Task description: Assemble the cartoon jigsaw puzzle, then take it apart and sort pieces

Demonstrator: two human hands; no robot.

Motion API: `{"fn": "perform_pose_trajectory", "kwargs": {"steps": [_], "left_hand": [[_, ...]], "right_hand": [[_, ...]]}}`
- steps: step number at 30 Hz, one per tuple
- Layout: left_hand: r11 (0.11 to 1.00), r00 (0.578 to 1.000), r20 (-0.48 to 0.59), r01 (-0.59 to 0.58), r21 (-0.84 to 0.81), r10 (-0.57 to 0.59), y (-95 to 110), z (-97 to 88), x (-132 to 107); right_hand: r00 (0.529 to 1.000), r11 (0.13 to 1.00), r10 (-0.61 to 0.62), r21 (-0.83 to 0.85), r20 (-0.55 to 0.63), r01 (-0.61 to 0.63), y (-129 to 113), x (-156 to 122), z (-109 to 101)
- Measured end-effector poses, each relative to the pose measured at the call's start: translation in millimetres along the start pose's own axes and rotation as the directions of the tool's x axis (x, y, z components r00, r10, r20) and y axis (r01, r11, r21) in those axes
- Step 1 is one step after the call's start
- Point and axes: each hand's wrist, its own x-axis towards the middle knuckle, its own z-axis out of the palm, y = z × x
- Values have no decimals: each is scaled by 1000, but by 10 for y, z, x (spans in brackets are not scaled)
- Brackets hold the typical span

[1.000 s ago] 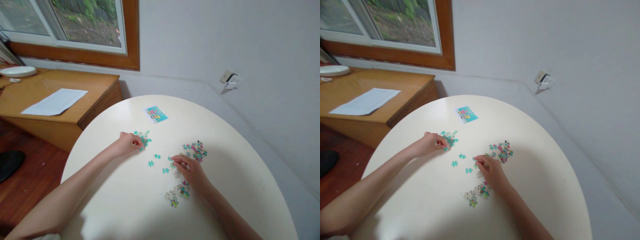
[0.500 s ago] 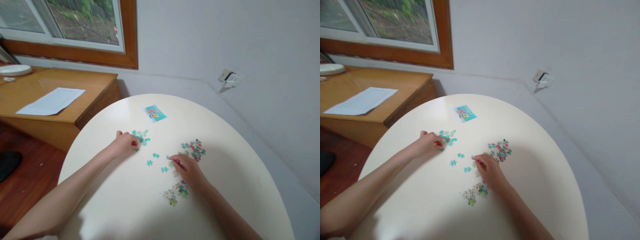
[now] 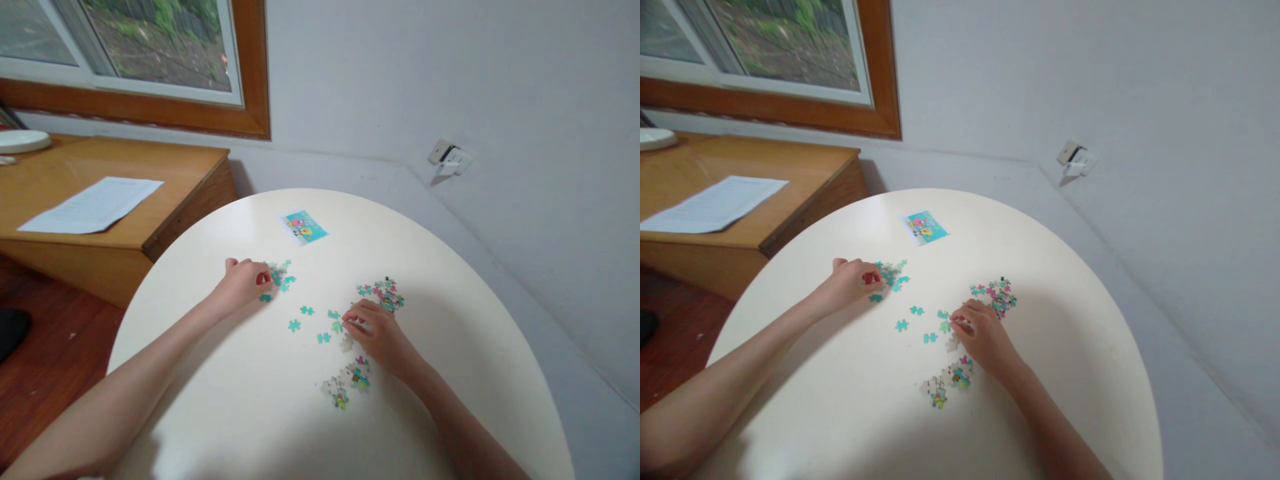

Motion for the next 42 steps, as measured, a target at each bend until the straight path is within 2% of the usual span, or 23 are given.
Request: {"fn": "perform_pose_trajectory", "kwargs": {"steps": [6,13,18,22,28,42], "left_hand": [[983,985,-141,-122,-137,102,215,150,-89],[950,960,-135,-265,-167,244,366,356,-185],[948,958,-134,-273,-166,253,373,371,-194],[934,947,-140,-310,-177,288,361,395,-200],[923,941,-114,-335,-189,318,365,427,-213],[921,943,-81,-334,-200,324,347,450,-205]], "right_hand": [[1000,1000,4,-3,10,-4,38,18,-90],[993,1000,-7,21,116,5,25,17,-244],[997,1000,31,-5,69,-30,13,6,-97],[999,995,45,-96,25,-42,-4,-5,31],[997,985,66,-163,36,-60,-35,-10,66],[999,999,29,-43,15,-29,-85,-5,105]]}}
